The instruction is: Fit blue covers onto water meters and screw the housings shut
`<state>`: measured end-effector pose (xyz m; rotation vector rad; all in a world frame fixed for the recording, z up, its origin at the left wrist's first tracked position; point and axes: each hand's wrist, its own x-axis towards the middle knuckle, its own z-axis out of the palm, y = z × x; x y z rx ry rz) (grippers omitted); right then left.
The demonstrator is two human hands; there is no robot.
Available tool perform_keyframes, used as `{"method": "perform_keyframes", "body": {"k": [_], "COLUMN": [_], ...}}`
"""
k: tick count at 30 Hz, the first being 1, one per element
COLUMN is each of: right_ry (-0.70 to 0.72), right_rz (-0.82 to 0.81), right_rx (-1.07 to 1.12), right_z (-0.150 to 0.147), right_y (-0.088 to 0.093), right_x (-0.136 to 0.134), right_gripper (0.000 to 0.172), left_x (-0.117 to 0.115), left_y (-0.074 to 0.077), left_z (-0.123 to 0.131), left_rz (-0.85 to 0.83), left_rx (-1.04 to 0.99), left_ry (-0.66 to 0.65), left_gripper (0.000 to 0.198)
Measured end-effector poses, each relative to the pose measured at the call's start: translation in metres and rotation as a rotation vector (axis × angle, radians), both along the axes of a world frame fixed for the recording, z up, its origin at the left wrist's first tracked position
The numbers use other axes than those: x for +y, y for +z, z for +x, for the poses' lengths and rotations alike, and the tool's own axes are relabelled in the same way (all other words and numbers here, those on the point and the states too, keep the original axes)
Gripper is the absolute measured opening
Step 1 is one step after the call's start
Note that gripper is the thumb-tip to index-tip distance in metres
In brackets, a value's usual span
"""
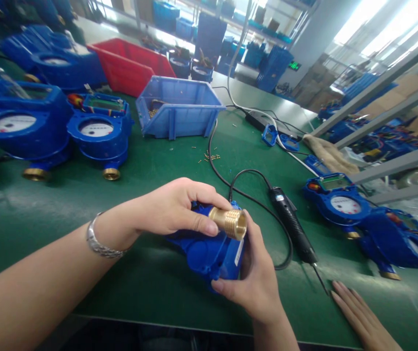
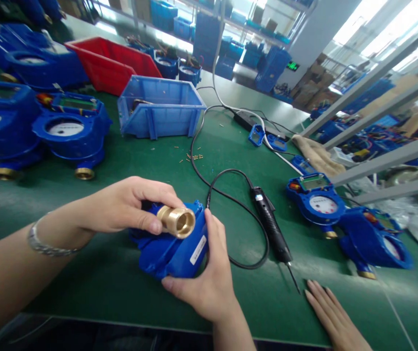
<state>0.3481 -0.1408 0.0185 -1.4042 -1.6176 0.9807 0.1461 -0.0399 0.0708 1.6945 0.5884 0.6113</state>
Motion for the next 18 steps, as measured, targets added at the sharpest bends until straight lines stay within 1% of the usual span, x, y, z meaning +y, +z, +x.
{"method": "perform_keyframes", "body": {"k": [4,9,12,15,18], "right_ry": [0.023,0.037,0.026,0.025,0.033], "right_rz": [0.011,0.030,0.008,0.001,0.015], "right_rx": [-0.021,-0.043,-0.071,-0.089,-0.113], "right_z": [-0.001,-0.006,-0.010,-0.014,-0.016], "right_y": [0.004,0.011,0.015,0.019,0.020], "right_x": [0.004,0.011,0.012,0.012,0.012], "right_gripper": [0.104,0.103,0.103,0.104,0.104], "left_x": [0.001,0.003,0.004,0.005,0.005], "left_y": [-0.002,-0.008,-0.011,-0.014,-0.014], "left_z": [-0.003,-0.011,-0.014,-0.016,-0.016], "left_rz": [-0.068,-0.192,-0.214,-0.223,-0.271], "left_rx": [-0.055,-0.106,-0.132,-0.167,-0.199], "left_ry": [0.002,0.072,0.103,0.097,0.097], "left_gripper": [0.024,0.023,0.024,0.022,0.021]}}
